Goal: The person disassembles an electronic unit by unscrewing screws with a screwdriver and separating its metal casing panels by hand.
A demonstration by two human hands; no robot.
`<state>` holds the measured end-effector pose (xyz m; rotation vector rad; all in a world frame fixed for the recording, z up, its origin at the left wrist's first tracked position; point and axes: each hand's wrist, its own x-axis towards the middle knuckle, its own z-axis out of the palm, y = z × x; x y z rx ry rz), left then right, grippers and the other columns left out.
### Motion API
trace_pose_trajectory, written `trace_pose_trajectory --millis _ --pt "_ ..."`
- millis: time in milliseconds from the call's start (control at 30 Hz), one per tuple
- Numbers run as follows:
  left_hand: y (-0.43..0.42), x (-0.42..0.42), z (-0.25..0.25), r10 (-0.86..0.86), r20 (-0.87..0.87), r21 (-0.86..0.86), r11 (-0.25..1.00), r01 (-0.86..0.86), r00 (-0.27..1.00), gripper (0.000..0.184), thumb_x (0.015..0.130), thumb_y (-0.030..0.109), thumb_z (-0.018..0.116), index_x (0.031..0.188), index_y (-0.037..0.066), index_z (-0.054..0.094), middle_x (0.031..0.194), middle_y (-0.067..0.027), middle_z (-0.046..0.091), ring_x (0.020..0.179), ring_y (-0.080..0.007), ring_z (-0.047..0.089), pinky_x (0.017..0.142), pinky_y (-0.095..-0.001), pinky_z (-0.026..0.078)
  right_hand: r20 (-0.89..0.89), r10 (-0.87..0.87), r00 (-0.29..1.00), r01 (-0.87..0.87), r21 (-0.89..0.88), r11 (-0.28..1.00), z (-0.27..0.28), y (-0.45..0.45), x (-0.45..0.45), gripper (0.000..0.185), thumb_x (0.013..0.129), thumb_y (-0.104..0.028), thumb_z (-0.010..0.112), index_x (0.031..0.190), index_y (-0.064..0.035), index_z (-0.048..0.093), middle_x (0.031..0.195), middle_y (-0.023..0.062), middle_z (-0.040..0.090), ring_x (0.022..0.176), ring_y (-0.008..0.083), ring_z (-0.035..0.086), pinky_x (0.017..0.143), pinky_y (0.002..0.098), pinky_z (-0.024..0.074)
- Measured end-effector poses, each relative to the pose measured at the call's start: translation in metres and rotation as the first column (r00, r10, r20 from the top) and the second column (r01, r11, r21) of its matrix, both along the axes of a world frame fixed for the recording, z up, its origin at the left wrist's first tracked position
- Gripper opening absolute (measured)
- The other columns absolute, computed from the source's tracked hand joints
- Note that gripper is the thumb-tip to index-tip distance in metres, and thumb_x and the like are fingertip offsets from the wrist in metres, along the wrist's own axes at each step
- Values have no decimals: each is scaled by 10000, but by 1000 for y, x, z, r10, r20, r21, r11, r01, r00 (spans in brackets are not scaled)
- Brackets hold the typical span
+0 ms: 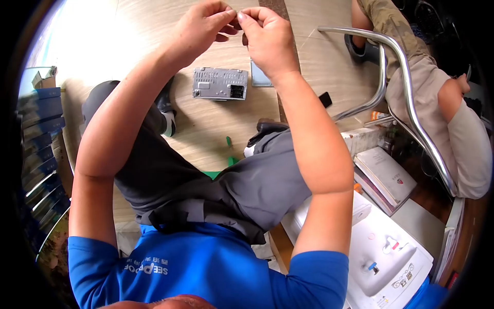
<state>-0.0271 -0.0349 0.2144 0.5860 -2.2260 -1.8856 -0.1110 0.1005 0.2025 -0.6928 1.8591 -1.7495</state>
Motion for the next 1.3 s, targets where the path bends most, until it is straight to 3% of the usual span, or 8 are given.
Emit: trace_pose_trajectory --millis 267,300,333,433,733,1000,1133,1300 --pt "-2 -6 -17 -24 27 -161 987 28 999 271 975 213 549 1028 -37 640 944 -101 716 837 -159 671 750 -296 546 -118 -34 992 40 51 998 -6 1 2 131 951 -119 625 971 8 652 767 5 671 631 49 547 567 222 460" --pt "0 -6 -19 5 0 -139 990 -5 1000 287 923 223 546 992 -10 698 904 -216 703 844 -350 683 782 -415 539 -131 -49 990 58 64 996 -7 1 3 122 948 -112 626 964 6 654 769 9 676 633 50 555 566 226 465" --pt "0 -6 -20 13 -3 -133 991 -14 1000 287 923 223 546 992 -10 698 904 -216 703 844 -350 683 782 -415 539 -145 -64 987 76 76 994 -9 1 4 114 944 -105 627 958 4 657 771 12 680 634 52 562 566 229 470" --pt "-1 -5 -22 -111 71 -432 892 131 991 321 934 253 542 1069 -3 682 985 -220 699 895 -358 678 816 -416 529 -350 -65 934 120 139 983 -23 3 0 98 929 -100 643 942 -6 669 755 20 685 634 56 578 566 239 480" --pt "-9 13 8 -368 326 -579 650 491 871 349 935 233 589 1211 22 613 1071 -210 686 1047 -371 638 926 -446 494 -552 166 817 214 557 802 -123 56 -43 178 881 -181 640 915 -9 669 814 140 705 711 224 683 670 359 527" --pt "-37 52 26 -464 389 -597 531 601 796 307 923 254 632 1099 3 617 994 -185 693 1016 -356 647 892 -454 502 -351 295 889 247 909 337 -268 160 -35 181 842 -207 659 890 -41 714 897 204 703 895 366 680 818 436 531" --pt "-51 61 25 -426 366 -568 602 561 828 285 892 211 650 1072 -6 613 981 -198 684 1009 -368 640 885 -455 500 -252 221 942 172 930 325 -311 161 -10 217 828 -196 647 958 -45 732 931 196 715 936 345 687 852 417 524" --pt "-68 55 22 -372 436 -542 619 569 820 301 878 172 646 1116 -8 610 1034 -206 667 1035 -374 625 913 -454 490 -168 57 984 124 882 455 -381 177 -26 191 881 -151 610 934 4 708 771 129 697 632 224 660 575 369 521"
